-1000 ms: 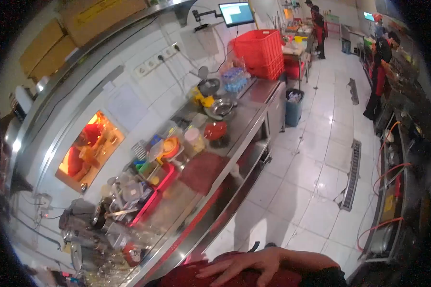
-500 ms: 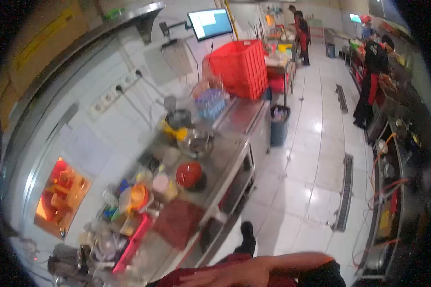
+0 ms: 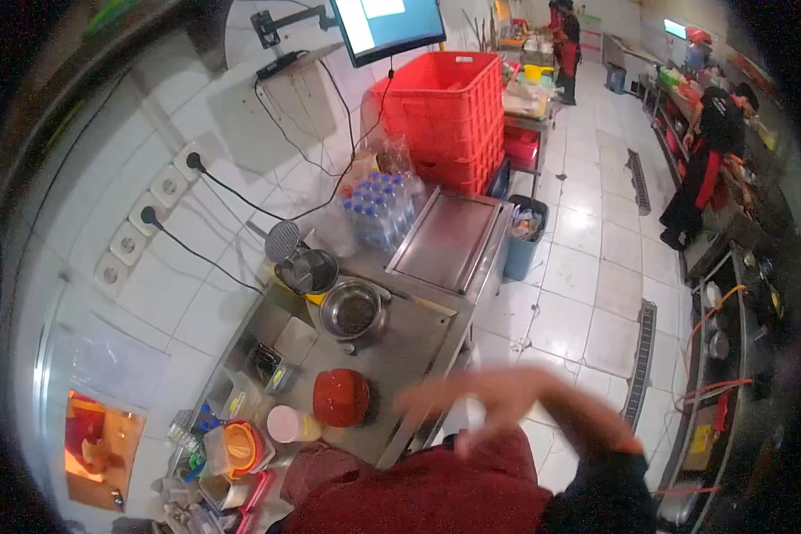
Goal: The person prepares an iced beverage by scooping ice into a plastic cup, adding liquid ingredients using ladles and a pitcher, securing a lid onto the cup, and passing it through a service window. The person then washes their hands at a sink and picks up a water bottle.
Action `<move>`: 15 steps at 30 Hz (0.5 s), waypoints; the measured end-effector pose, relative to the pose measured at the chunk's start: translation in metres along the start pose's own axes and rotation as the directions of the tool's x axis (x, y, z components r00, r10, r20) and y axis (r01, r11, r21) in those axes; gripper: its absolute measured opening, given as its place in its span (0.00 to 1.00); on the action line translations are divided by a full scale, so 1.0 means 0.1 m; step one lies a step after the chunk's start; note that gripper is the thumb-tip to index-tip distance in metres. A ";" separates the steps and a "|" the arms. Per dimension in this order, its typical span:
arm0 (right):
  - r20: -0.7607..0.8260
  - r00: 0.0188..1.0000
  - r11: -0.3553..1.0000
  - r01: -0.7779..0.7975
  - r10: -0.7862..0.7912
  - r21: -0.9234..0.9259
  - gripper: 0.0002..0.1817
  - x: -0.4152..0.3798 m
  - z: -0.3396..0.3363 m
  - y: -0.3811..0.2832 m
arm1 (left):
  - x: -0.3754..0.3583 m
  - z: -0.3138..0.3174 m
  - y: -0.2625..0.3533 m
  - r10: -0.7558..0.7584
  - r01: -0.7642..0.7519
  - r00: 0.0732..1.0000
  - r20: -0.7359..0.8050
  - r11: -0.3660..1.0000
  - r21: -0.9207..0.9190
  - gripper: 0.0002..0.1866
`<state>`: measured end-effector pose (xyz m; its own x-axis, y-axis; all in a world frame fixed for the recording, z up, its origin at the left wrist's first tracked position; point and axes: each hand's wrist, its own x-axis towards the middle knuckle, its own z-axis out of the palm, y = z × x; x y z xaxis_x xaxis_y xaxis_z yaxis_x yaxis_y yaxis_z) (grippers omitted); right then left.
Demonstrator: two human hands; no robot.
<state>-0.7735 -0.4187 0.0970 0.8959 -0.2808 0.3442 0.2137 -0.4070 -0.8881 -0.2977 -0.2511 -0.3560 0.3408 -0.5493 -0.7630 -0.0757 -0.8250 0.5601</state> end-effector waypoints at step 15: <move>-0.320 0.297 0.113 -0.551 -0.900 -0.827 0.30 1.59 -6.45 0.42 | -0.54 1.84 0.12 -0.385 0.150 0.820 -0.424 0.858 -0.491 0.26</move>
<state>-0.8731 -1.0411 0.3113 -0.0510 0.0042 0.9987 -0.7916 -0.6099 -0.0379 -0.4896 -0.2557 -0.3674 0.7055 -0.0765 -0.7045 0.4456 -0.7251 0.5250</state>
